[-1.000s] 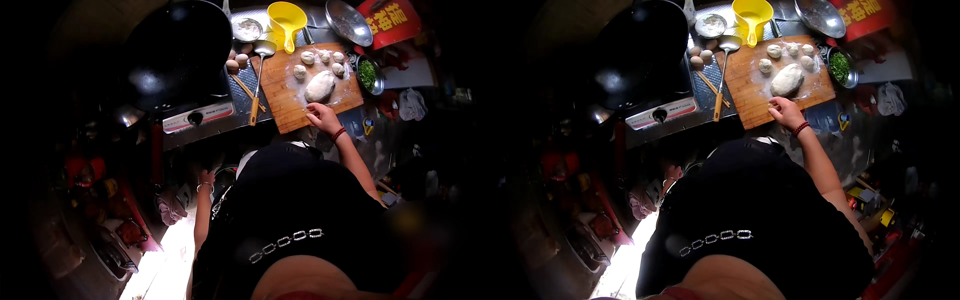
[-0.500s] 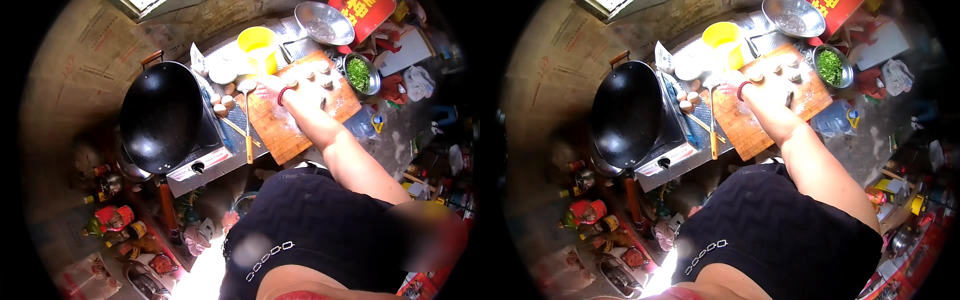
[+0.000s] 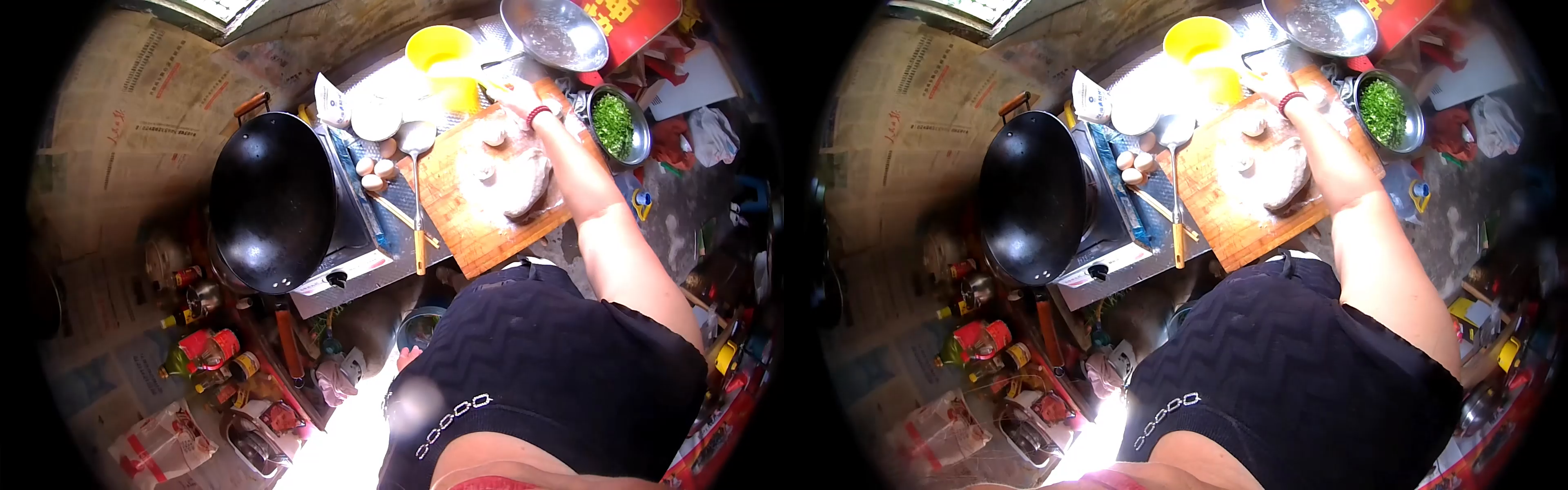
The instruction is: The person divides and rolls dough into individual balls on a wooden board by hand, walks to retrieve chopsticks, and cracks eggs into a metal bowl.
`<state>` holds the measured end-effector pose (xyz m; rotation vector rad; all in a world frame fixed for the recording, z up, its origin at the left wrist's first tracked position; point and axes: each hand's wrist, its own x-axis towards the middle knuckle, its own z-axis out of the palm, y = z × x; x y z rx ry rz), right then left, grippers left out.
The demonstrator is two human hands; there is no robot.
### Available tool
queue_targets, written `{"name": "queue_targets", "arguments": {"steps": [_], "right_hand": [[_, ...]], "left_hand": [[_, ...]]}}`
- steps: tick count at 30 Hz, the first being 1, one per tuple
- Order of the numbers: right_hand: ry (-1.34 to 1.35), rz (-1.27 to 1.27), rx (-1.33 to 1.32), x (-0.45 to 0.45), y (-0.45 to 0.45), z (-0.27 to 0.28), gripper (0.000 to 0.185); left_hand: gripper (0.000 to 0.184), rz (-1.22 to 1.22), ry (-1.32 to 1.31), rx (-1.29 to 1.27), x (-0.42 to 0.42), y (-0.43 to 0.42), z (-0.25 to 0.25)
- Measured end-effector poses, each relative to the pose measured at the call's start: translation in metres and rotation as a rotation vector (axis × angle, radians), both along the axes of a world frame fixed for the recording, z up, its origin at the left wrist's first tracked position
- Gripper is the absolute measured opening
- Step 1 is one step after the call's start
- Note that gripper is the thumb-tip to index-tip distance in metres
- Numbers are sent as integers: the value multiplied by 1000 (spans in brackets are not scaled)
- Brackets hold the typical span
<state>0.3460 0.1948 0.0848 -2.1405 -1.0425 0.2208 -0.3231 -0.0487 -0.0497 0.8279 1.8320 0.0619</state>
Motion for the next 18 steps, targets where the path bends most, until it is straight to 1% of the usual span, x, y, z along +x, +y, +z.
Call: {"name": "queue_targets", "arguments": {"steps": [1,3,5,6,8,10,12,13,14,16,17,18], "right_hand": [[-334,12,-66,-21,-11,52,35],[-247,-129,-62,-19,-4,77,38],[-22,41,49,-25,17,85,33],[93,125,102,-32,30,87,30],[-51,364,95,-40,83,57,21],[-467,521,224,-67,134,57,21],[-601,647,214,-100,175,83,19],[-687,663,151,-117,197,88,23],[-774,679,90,-129,218,91,29],[-869,710,96,-144,248,90,30],[-883,741,145,-148,258,88,30],[-893,765,77,-151,263,87,29]], "left_hand": [[16,10,-5,0,1,-2,-3],[16,63,-16,2,3,-5,-13],[16,193,-5,-11,15,-6,-21],[17,159,-7,-35,23,-3,-14],[19,98,-13,-78,68,19,50],[20,72,-1,-77,87,19,82],[20,84,23,-47,96,9,92],[20,95,34,-49,94,-3,91],[20,106,44,-51,92,-14,89],[21,127,61,-71,87,-35,81],[21,140,64,-83,84,-45,77],[21,149,70,-91,83,-52,75]]}}
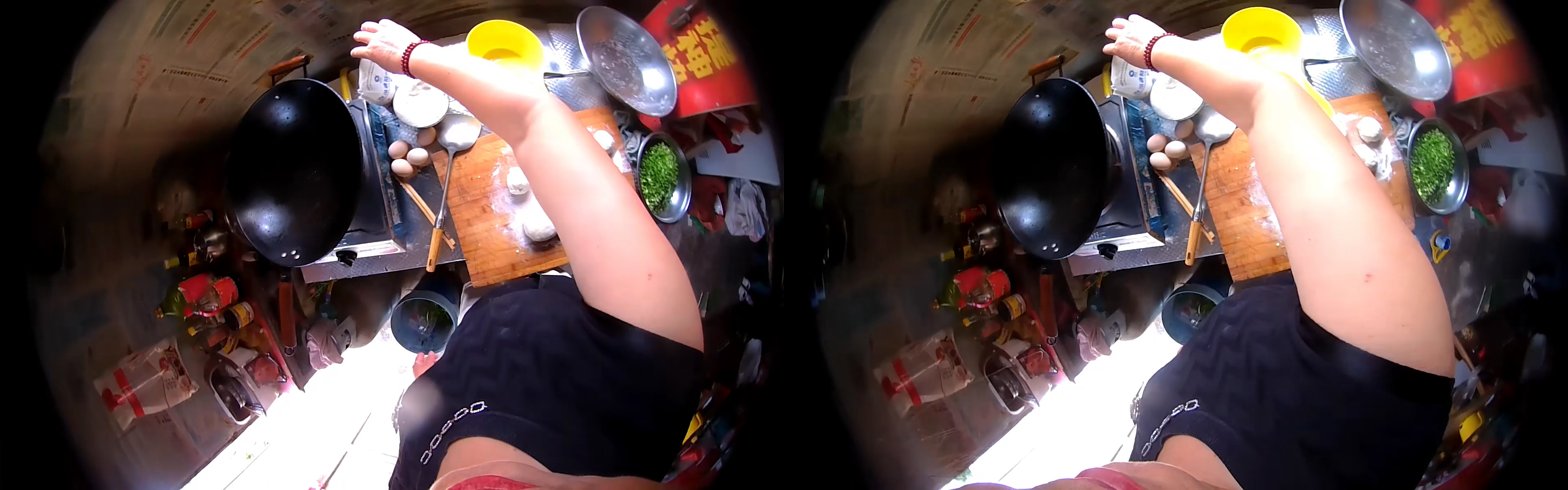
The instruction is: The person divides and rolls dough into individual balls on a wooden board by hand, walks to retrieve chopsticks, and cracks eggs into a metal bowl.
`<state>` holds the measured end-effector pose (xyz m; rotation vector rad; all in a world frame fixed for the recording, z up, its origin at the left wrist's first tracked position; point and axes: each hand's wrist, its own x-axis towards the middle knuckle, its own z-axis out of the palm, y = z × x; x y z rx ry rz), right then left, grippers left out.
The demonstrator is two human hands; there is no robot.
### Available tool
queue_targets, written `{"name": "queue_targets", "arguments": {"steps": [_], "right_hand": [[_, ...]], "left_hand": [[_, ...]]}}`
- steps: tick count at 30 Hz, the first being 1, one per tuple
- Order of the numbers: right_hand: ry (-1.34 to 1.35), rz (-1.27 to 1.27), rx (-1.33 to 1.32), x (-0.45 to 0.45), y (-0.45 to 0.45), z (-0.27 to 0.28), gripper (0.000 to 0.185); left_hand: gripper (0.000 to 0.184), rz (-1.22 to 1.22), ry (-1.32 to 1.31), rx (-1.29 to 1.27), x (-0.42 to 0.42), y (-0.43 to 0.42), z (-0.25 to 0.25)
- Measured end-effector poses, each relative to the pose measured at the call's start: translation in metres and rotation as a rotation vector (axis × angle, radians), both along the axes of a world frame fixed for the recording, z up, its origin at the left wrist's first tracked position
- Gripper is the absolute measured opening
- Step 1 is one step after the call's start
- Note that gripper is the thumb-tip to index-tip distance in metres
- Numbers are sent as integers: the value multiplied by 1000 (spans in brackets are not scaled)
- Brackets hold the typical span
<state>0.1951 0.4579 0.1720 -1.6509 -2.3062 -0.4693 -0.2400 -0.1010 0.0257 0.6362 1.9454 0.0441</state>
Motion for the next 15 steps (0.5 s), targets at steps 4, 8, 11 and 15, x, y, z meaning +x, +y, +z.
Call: {"name": "queue_targets", "arguments": {"steps": [4,8,11,15], "right_hand": [[-128,-63,-181,-4,8,7,19],[-111,-7,-250,23,9,20,20],[-105,-133,-106,49,22,-12,18],[71,-301,-292,72,3,14,29]], "left_hand": [[21,37,14,-25,-3,-22,-5],[22,46,20,-38,-1,-29,-8],[23,46,14,-35,0,-28,-13],[23,36,10,-15,9,-16,-11]]}}
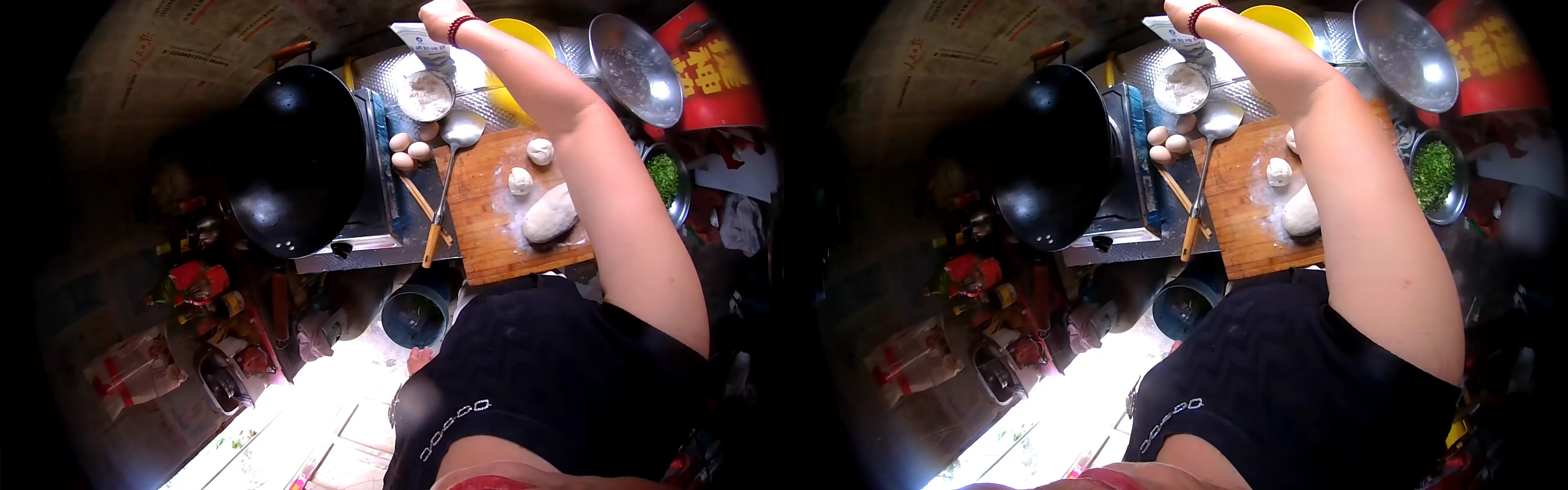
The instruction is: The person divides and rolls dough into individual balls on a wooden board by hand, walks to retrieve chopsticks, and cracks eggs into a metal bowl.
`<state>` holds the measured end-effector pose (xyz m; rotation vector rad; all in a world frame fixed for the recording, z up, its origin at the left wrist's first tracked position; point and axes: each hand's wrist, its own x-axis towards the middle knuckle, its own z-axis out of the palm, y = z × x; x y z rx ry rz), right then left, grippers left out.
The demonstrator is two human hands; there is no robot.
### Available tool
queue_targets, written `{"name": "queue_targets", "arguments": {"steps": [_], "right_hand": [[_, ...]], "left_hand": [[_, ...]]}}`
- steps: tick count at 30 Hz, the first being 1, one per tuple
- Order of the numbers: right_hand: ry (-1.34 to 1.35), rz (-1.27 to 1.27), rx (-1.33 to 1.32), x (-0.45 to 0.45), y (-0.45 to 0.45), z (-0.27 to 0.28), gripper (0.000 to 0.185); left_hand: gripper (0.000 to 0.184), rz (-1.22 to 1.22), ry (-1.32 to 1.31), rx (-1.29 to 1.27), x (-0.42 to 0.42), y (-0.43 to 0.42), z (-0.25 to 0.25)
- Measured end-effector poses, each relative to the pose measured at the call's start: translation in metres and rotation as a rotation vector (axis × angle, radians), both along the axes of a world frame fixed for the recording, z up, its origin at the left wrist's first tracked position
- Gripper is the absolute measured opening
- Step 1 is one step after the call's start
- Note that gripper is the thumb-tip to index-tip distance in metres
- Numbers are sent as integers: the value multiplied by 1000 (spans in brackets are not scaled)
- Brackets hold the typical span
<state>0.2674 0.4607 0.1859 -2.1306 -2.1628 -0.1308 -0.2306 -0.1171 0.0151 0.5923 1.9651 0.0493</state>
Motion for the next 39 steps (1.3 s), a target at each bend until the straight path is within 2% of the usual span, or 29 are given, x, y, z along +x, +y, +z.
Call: {"name": "queue_targets", "arguments": {"steps": [1,4,10,12,14,15,18,20,21,22,23,24,26,28,29,30,31,33,34,35,37,39], "right_hand": [[87,-27,-3,4,-6,3,43],[219,-146,-55,10,-20,10,57],[287,-304,-200,15,-57,33,62],[291,-305,-283,18,-59,35,63],[295,-279,-321,16,-65,41,63],[297,-265,-340,14,-69,43,63],[303,-205,-263,8,-69,36,60],[242,-81,-145,12,-70,20,57],[295,-254,-334,-2,-84,61,55],[315,-249,-276,1,-81,49,55],[334,-244,-218,4,-78,37,55],[353,-287,-250,-10,-103,74,58],[425,-358,-174,-19,-118,85,63],[450,-401,-85,-31,-124,91,62],[507,-368,-26,-32,-141,99,60],[452,-147,143,-12,-128,50,60],[392,73,310,5,-115,-1,60],[557,37,532,-20,-150,3,33],[557,111,544,-24,-159,-9,41],[653,101,435,-33,-172,-14,37],[680,158,326,-47,-196,-30,37],[728,176,189,-60,-222,-43,38]], "left_hand": [[23,-6,3,4,4,8,6],[25,-56,2,-18,15,34,24],[28,7,-23,51,25,36,25],[27,1,-21,43,18,27,8],[27,150,-156,33,-12,3,-37],[27,224,-224,29,-15,1,-41],[27,-63,-93,1,-20,-2,-43],[26,-98,-42,-5,-6,10,-20],[26,-114,-15,-8,5,20,-2],[26,-99,7,-13,17,32,16],[30,-95,0,-5,13,29,11],[34,-91,-6,4,8,24,2],[58,19,52,7,16,24,1],[64,-54,44,-21,13,27,-1],[66,-92,41,-33,7,27,-3],[63,-74,-29,46,-25,3,-46],[62,-6,-14,84,-27,7,-37],[60,128,14,162,-21,33,-1],[58,341,10,226,-28,48,17],[55,554,7,288,-44,59,32],[52,900,-71,427,-82,89,75],[58,1014,-131,666,-155,106,104]]}}
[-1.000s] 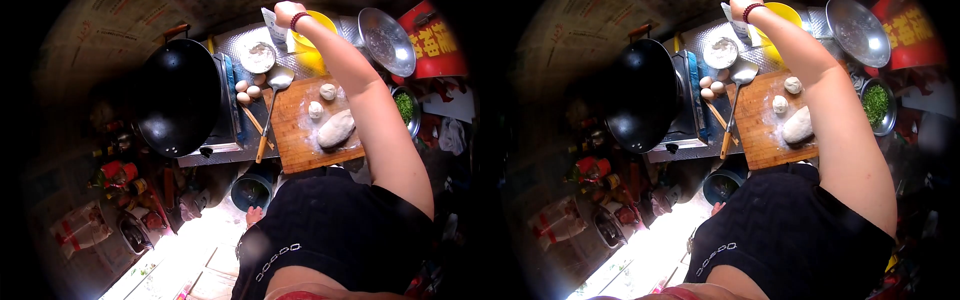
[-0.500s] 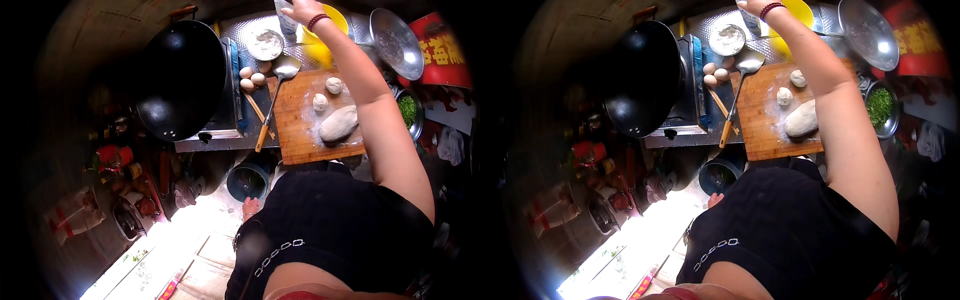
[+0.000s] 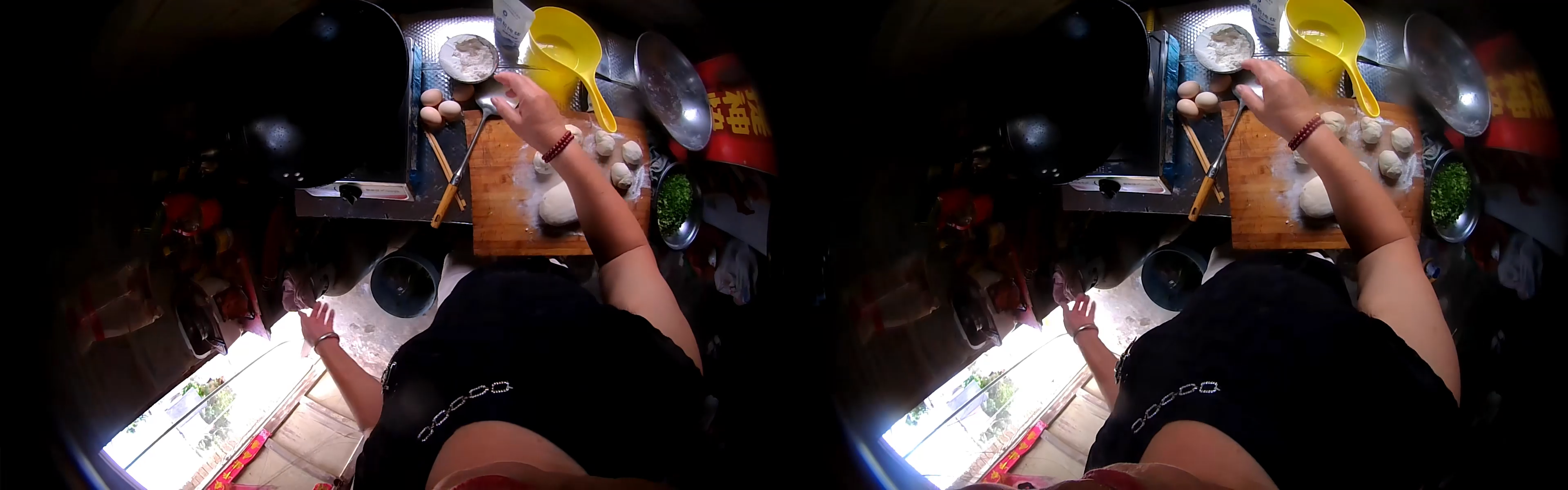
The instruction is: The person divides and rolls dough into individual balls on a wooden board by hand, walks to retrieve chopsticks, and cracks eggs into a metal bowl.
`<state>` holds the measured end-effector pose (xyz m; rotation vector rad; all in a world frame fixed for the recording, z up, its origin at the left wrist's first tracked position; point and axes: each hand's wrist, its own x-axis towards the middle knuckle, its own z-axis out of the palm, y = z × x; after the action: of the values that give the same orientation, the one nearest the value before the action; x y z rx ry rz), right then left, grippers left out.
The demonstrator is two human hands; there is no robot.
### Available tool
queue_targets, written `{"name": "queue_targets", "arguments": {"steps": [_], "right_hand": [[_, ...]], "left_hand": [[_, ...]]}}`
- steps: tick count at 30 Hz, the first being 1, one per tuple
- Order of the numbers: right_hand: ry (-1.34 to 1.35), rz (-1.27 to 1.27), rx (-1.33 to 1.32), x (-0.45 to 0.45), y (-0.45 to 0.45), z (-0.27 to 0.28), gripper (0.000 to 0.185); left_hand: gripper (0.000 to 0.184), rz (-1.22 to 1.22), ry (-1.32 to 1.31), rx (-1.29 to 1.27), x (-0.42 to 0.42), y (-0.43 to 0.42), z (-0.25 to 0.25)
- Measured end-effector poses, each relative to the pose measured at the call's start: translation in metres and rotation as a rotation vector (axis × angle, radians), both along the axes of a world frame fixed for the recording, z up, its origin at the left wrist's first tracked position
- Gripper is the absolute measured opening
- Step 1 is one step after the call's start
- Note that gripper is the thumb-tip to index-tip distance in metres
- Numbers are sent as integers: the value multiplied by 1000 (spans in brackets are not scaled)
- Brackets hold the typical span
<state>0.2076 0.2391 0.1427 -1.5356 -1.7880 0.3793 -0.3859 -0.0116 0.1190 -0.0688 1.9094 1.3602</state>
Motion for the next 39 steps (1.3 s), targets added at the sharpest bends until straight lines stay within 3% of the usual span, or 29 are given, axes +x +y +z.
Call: {"name": "queue_targets", "arguments": {"steps": [4,8,10,14,18,20,22,23,24,29,35,39], "right_hand": [[45,71,-307,-22,-47,3,37],[-16,119,-240,-36,-83,0,36],[-17,110,-248,-44,-94,0,36],[-72,85,-208,-59,-112,0,36],[-17,55,-327,-78,-121,11,34],[-60,87,-271,-84,-122,4,33],[-85,111,-241,-95,-122,4,34],[-90,118,-241,-102,-124,7,35],[-100,128,-239,-107,-125,11,36],[-152,191,-276,-121,-127,10,35],[-266,252,-378,-116,-132,13,36],[-351,251,-470,-115,-134,20,35]], "left_hand": [[62,-121,560,147,-37,72,82],[49,-829,826,116,2,141,112],[44,-1066,954,-18,17,150,109],[49,-991,482,-50,54,134,109],[49,-1098,493,-64,106,104,115],[64,-1181,338,43,124,96,113],[57,-1224,288,140,135,91,102],[40,-1238,238,194,139,90,93],[26,-1237,295,229,148,88,94],[34,-1429,675,348,167,88,86],[43,-1496,525,473,163,95,73],[43,-1418,106,529,150,99,50]]}}
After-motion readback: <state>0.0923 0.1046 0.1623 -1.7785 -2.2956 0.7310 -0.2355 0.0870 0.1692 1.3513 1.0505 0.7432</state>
